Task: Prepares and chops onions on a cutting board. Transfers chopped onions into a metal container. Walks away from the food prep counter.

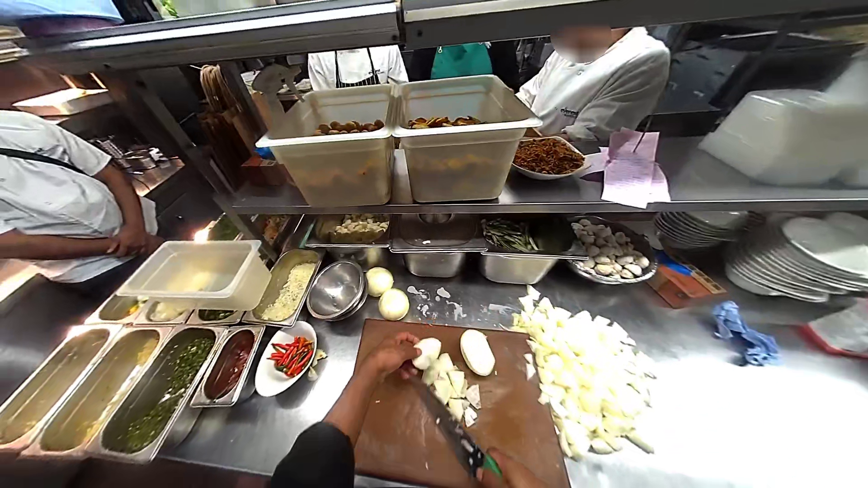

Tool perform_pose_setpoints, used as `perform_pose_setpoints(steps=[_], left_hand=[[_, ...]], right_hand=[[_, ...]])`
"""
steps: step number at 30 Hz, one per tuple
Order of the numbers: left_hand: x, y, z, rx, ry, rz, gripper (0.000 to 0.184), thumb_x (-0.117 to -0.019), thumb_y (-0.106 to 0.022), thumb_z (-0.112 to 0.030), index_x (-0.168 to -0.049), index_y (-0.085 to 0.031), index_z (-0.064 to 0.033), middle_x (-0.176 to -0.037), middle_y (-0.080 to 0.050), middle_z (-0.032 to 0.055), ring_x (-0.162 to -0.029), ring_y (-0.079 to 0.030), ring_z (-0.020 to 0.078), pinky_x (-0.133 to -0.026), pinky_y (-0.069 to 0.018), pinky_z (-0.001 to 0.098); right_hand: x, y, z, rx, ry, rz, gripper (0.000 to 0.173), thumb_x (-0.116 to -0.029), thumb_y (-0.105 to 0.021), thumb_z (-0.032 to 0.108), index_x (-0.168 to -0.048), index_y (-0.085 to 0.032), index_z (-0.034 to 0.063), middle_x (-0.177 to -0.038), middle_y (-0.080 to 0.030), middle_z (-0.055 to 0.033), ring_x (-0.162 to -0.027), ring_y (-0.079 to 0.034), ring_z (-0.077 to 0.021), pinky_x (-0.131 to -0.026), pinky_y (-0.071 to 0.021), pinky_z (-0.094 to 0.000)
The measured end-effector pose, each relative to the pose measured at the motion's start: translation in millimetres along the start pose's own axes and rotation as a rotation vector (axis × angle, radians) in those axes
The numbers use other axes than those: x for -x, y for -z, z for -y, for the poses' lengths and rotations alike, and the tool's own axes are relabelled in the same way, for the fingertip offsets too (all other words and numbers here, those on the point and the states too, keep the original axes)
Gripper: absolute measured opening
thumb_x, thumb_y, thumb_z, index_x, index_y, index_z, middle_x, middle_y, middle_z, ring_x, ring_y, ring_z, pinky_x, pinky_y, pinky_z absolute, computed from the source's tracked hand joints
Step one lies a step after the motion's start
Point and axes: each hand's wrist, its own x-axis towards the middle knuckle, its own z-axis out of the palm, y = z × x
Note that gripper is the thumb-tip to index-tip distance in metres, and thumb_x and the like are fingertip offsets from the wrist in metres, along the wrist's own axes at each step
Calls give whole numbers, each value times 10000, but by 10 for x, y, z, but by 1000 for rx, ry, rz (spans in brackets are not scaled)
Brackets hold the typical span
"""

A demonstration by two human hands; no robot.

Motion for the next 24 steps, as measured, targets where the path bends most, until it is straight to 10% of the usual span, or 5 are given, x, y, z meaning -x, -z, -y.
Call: perform_pose_setpoints(steps=[6, 12, 24], left_hand=[[522, -376, 853, -128, 88, -211, 405, -998, -667, -278, -1358, -577, -117, -1021, -735, 139, -778, -734, 234, -722, -626, 414], [603, -647, 905, -591, -160, -481, 551, -896, -724, -379, -1376, -632, -124, -1427, -585, 110, -1329, -556, 256, -1147, -450, 434], [421, -597, 846, -706, -128, -314, 435, -935, -672, -357, -1272, -702, -82, -1355, -624, 109, -1302, -565, 246, -1138, -441, 395]], right_hand=[[-63, 47, 238, 60, -106, -135, 457, -1030, -511, 514, -1219, -610, 111, -870, -656, -135, -697, -653, -287, -651, -548, -508], [-268, -89, 473, 1, 8, -291, 415, -1023, -522, 493, -1154, -595, 105, -802, -628, -98, -643, -639, -247, -613, -553, -470], [-901, -318, 700, 72, 172, -465, 361, -1010, -547, 365, -1223, -613, 81, -826, -686, -92, -750, -689, -242, -721, -572, -455]])
